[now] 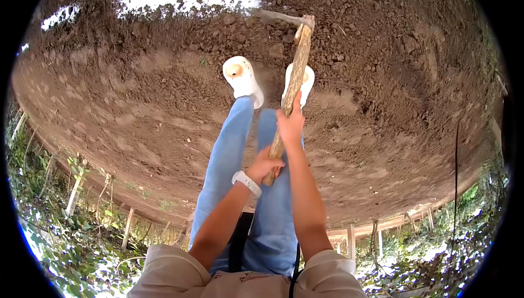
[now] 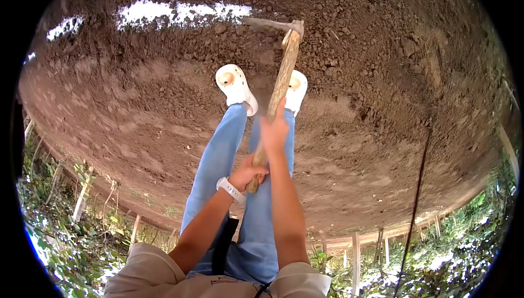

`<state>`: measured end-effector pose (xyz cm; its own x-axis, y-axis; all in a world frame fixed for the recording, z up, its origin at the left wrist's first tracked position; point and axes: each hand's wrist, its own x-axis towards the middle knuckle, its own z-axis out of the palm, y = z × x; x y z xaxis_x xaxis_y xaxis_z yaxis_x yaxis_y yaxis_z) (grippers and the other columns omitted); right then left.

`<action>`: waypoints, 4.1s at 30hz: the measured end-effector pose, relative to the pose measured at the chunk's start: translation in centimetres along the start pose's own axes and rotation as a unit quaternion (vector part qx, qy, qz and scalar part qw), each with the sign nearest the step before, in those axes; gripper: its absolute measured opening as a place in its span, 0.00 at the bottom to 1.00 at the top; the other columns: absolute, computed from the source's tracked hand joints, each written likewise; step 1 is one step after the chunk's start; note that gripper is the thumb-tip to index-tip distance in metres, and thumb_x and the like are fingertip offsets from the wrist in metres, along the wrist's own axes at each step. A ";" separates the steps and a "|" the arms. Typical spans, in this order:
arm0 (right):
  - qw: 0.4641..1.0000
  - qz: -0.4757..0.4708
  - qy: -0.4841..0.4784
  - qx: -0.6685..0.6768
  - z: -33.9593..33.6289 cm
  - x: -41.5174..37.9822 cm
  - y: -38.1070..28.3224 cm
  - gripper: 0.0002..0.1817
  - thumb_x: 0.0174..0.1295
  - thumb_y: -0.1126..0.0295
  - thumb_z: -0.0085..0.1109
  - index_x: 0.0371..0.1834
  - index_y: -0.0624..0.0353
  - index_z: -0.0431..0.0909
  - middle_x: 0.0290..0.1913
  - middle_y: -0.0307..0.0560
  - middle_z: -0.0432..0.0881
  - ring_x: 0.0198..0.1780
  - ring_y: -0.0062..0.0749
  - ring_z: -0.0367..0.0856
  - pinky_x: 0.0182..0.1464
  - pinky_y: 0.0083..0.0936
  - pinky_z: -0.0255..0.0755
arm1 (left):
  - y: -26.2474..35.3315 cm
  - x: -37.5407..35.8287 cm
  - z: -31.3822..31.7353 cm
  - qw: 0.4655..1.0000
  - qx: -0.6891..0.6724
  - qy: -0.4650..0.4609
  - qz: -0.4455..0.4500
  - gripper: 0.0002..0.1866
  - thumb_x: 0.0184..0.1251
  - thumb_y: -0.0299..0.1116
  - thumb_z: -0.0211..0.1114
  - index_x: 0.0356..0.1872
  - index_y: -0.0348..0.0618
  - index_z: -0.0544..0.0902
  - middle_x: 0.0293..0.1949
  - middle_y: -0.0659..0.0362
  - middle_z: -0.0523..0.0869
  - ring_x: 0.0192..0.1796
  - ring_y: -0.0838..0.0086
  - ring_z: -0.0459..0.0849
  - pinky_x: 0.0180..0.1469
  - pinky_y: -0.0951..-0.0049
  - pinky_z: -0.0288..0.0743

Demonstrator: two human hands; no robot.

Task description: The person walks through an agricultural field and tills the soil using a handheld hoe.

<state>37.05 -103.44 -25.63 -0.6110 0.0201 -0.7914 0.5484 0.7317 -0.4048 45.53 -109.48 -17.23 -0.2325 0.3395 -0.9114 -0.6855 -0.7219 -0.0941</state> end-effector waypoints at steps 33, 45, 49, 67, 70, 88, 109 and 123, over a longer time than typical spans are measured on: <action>0.991 -0.098 0.079 -0.036 7.9 11.8 -10.7 0.38 0.49 0.73 0.51 0.65 0.65 0.46 0.21 0.54 0.77 0.18 0.31 0.75 0.20 0.25 0.69 | 13.4 7.8 -7.2 0.994 0.015 -0.060 0.088 0.19 0.43 0.19 0.58 0.40 0.38 0.69 0.22 0.62 0.74 0.15 0.82 0.70 0.16 0.82 0.64; 0.994 -0.026 0.010 -0.105 8.4 -1.4 -8.3 0.40 0.42 0.72 0.56 0.64 0.61 0.53 0.22 0.53 0.76 0.19 0.32 0.71 0.25 0.26 0.68 | 6.9 -4.5 -8.4 0.995 -0.086 -0.044 -0.028 0.13 0.45 0.20 0.57 0.35 0.35 0.68 0.18 0.60 0.72 0.15 0.78 0.71 0.17 0.78 0.66; 0.993 -0.084 0.047 -0.061 8.5 -1.4 -11.1 0.40 0.42 0.72 0.55 0.64 0.60 0.54 0.25 0.48 0.77 0.19 0.24 0.69 0.23 0.21 0.67 | 9.5 -5.5 -8.5 0.998 -0.047 -0.047 -0.013 0.13 0.46 0.19 0.56 0.35 0.36 0.69 0.18 0.60 0.73 0.15 0.78 0.71 0.18 0.78 0.65; 0.992 0.026 0.012 0.126 9.2 18.1 -23.6 0.08 0.48 0.78 0.52 0.30 0.71 0.66 0.19 0.46 0.71 0.15 0.27 0.70 0.17 0.23 0.68 | 26.2 8.5 -8.6 0.985 0.001 -0.148 0.094 0.16 0.43 0.20 0.57 0.38 0.36 0.69 0.19 0.62 0.72 0.14 0.81 0.69 0.15 0.80 0.62; 0.995 0.042 0.079 0.042 9.1 18.1 -24.7 0.13 0.48 0.74 0.55 0.30 0.75 0.67 0.18 0.52 0.73 0.16 0.31 0.74 0.16 0.26 0.69 | 27.0 7.3 -7.7 0.982 -0.047 -0.154 0.100 0.13 0.44 0.21 0.59 0.34 0.38 0.70 0.19 0.63 0.72 0.15 0.81 0.70 0.15 0.81 0.62; 0.983 0.168 0.034 0.071 14.2 4.6 -15.7 0.15 0.45 0.74 0.56 0.34 0.69 0.64 0.18 0.47 0.71 0.14 0.29 0.71 0.14 0.24 0.66 | 16.3 -1.8 -14.1 0.997 -0.043 -0.058 -0.040 0.13 0.43 0.21 0.59 0.33 0.36 0.70 0.17 0.60 0.72 0.15 0.78 0.70 0.17 0.78 0.63; 0.973 -0.003 -0.083 0.213 4.2 11.6 -28.7 0.13 0.47 0.75 0.57 0.35 0.66 0.66 0.23 0.42 0.70 0.23 0.23 0.69 0.26 0.20 0.71 | 25.4 5.0 -5.0 0.964 -0.094 -0.210 0.137 0.18 0.46 0.26 0.62 0.39 0.36 0.68 0.22 0.63 0.74 0.18 0.81 0.72 0.20 0.83 0.67; 0.901 0.232 -0.180 0.319 6.5 5.7 -16.2 0.05 0.47 0.73 0.50 0.25 0.57 0.64 0.17 0.39 0.66 0.17 0.24 0.66 0.20 0.22 0.65 | 14.5 -2.3 -6.0 0.995 0.031 0.049 0.084 0.13 0.44 0.26 0.60 0.33 0.35 0.70 0.16 0.61 0.73 0.13 0.79 0.71 0.14 0.77 0.64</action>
<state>28.33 -119.58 -26.57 -0.0684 -0.0837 -0.9941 0.9839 0.1592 -0.0811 40.26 -124.31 -18.85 -0.2818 0.1543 -0.9470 -0.6845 -0.7239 0.0857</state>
